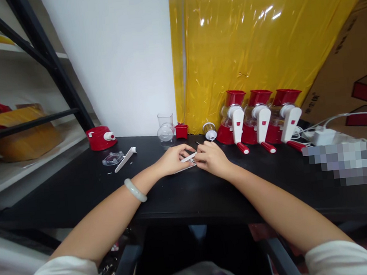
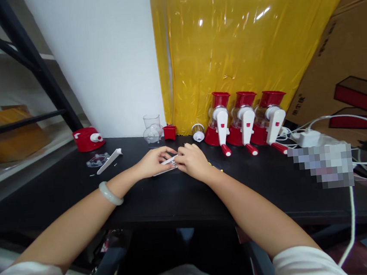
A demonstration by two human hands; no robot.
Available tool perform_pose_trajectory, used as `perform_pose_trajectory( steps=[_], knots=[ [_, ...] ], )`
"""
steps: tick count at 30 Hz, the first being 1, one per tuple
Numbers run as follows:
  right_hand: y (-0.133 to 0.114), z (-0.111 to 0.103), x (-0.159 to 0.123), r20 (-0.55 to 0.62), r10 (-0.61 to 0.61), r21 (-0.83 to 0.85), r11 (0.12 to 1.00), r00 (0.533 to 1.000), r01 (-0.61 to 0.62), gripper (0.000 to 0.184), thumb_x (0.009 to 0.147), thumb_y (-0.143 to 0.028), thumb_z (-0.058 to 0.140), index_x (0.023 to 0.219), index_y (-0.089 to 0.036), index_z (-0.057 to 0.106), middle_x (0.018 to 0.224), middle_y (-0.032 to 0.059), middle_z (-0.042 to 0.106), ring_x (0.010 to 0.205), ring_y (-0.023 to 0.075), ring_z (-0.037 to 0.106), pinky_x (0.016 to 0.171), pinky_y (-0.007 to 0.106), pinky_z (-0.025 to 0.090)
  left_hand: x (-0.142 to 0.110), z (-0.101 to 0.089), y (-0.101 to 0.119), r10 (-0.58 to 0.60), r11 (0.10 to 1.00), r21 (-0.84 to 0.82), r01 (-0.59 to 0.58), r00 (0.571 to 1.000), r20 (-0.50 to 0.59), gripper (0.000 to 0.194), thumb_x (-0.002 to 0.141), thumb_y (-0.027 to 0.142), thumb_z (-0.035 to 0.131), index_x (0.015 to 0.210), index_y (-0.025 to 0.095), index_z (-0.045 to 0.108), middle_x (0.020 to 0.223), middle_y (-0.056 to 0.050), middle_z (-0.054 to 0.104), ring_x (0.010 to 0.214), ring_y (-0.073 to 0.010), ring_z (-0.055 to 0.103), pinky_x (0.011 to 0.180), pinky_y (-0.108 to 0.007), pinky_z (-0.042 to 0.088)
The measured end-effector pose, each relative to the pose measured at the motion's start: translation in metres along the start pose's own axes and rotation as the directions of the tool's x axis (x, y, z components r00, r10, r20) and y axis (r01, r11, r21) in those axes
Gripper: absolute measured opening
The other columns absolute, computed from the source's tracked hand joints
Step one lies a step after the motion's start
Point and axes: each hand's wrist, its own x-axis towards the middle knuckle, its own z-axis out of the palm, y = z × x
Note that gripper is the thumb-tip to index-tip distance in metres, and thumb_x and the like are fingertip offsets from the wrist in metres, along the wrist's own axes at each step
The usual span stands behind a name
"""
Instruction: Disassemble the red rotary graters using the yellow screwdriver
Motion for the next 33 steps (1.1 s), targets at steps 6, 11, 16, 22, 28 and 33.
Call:
perform_pose_trajectory(
  steps=[6, 11, 16, 22, 28, 33],
  knots=[
    [-0.002, -0.003, 0.001, 0.014, -0.034, -0.06, 0.998, 0.999, 0.035, 0.019, 0.09, -0.028, 0.057, 0.074, -0.02, 0.065, 0.08, 0.0044, 0.059, 0.079, 0.0181, 0.04, 0.068, 0.033, 0.024, 0.0, -0.001, 0.003, -0.025, 0.999, 0.023, 0.025, 1.0, -0.012, 0.046, 0.07, 0.03, 0.074, 0.111, 0.016, 0.059, 0.089, -0.005, 0.073, 0.07, -0.0158, 0.067, 0.063, -0.025, 0.05],
    [-0.007, -0.007, 0.002, 0.021, -0.027, -0.131, 0.991, 0.999, 0.03, 0.021, 0.093, -0.027, 0.052, 0.079, -0.019, 0.066, 0.08, 0.0061, 0.058, 0.081, 0.0195, 0.041, 0.068, 0.034, 0.026, 0.0, -0.002, 0.002, -0.027, 0.999, 0.035, 0.029, 0.998, -0.059, 0.048, 0.069, 0.029, 0.074, 0.113, 0.016, 0.059, 0.088, -0.005, 0.074, 0.07, -0.0156, 0.067, 0.062, -0.024, 0.049],
    [-0.011, -0.009, 0.003, 0.014, -0.006, -0.172, 0.985, 1.0, 0.008, 0.02, 0.093, -0.03, 0.052, 0.088, -0.019, 0.068, 0.084, 0.007, 0.059, 0.083, 0.0203, 0.043, 0.068, 0.034, 0.027, 0.0, -0.002, 0.0, -0.037, 0.999, 0.027, 0.04, 0.996, -0.085, 0.05, 0.068, 0.03, 0.075, 0.114, 0.016, 0.058, 0.087, -0.005, 0.074, 0.072, -0.0164, 0.067, 0.065, -0.026, 0.05],
    [-0.017, -0.01, 0.005, -0.007, -0.023, -0.263, 0.965, 1.0, 0.02, 0.022, 0.094, -0.026, 0.05, 0.083, -0.018, 0.067, 0.081, 0.0069, 0.059, 0.082, 0.0204, 0.042, 0.066, 0.034, 0.025, 0.001, -0.001, 0.002, -0.032, 0.999, 0.021, 0.034, 0.997, -0.072, 0.051, 0.068, 0.029, 0.075, 0.115, 0.017, 0.057, 0.085, -0.004, 0.073, 0.071, -0.0157, 0.067, 0.066, -0.026, 0.049],
    [-0.013, -0.008, 0.004, -0.02, -0.045, -0.206, 0.978, 0.999, 0.04, 0.023, 0.093, -0.028, 0.053, 0.075, -0.017, 0.064, 0.077, 0.0058, 0.059, 0.078, 0.0193, 0.041, 0.066, 0.034, 0.025, 0.001, -0.001, 0.002, -0.04, 0.999, -0.013, 0.039, 0.997, -0.059, 0.052, 0.068, 0.028, 0.075, 0.116, 0.017, 0.056, 0.087, -0.005, 0.073, 0.073, -0.0165, 0.068, 0.067, -0.027, 0.051],
    [-0.009, -0.01, 0.004, 0.006, -0.077, -0.15, 0.986, 0.997, 0.077, 0.019, 0.09, -0.026, 0.057, 0.074, -0.017, 0.065, 0.075, 0.0052, 0.059, 0.077, 0.0188, 0.041, 0.066, 0.034, 0.025, 0.001, -0.001, 0.001, -0.029, 0.999, -0.037, 0.027, 0.998, -0.048, 0.053, 0.067, 0.027, 0.076, 0.115, 0.016, 0.056, 0.087, -0.005, 0.073, 0.075, -0.0173, 0.069, 0.07, -0.028, 0.053]
  ],
)
